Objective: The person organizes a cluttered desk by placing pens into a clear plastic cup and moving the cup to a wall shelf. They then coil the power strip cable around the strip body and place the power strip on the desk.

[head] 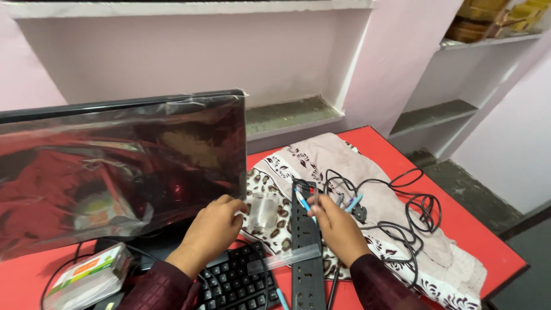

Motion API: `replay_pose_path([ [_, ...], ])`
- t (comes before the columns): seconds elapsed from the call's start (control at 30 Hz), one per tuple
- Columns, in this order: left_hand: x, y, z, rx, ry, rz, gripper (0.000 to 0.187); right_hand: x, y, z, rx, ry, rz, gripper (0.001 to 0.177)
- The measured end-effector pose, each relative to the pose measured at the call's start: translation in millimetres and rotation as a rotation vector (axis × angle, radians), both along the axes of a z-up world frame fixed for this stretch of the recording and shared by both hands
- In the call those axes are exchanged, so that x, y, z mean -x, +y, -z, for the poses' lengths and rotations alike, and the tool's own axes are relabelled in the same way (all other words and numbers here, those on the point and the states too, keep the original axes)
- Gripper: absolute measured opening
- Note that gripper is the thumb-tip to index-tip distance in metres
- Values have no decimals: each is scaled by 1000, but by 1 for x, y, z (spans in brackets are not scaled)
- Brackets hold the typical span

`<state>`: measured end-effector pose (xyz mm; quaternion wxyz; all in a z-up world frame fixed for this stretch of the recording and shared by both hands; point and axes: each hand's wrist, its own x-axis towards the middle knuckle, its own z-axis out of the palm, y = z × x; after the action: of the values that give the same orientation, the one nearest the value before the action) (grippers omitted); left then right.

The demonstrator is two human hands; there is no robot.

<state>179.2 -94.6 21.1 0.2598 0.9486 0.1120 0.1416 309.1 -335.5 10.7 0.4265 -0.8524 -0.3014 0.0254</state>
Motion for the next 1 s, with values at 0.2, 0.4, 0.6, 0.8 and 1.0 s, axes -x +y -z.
replay_pose_path([
  [0.2, -17, -7, 4, 48, 44, 7, 23, -22, -1, 19, 161, 160, 264, 31],
  [0.4, -21, -8, 11, 70, 32, 11, 24, -54, -4, 65, 244, -39, 175, 35],
  [0.6, -15, -3, 17, 97, 62, -4, 26, -54, 10, 62, 351, -18, 191, 43],
  [0.8, -12, 0, 25, 91, 92, -16, 26, -43, 14, 58, 500, -160, 197, 31],
  [1.0, -10, -1, 25, 99, 101, -14, 27, -37, 8, 52, 510, -314, 157, 27],
])
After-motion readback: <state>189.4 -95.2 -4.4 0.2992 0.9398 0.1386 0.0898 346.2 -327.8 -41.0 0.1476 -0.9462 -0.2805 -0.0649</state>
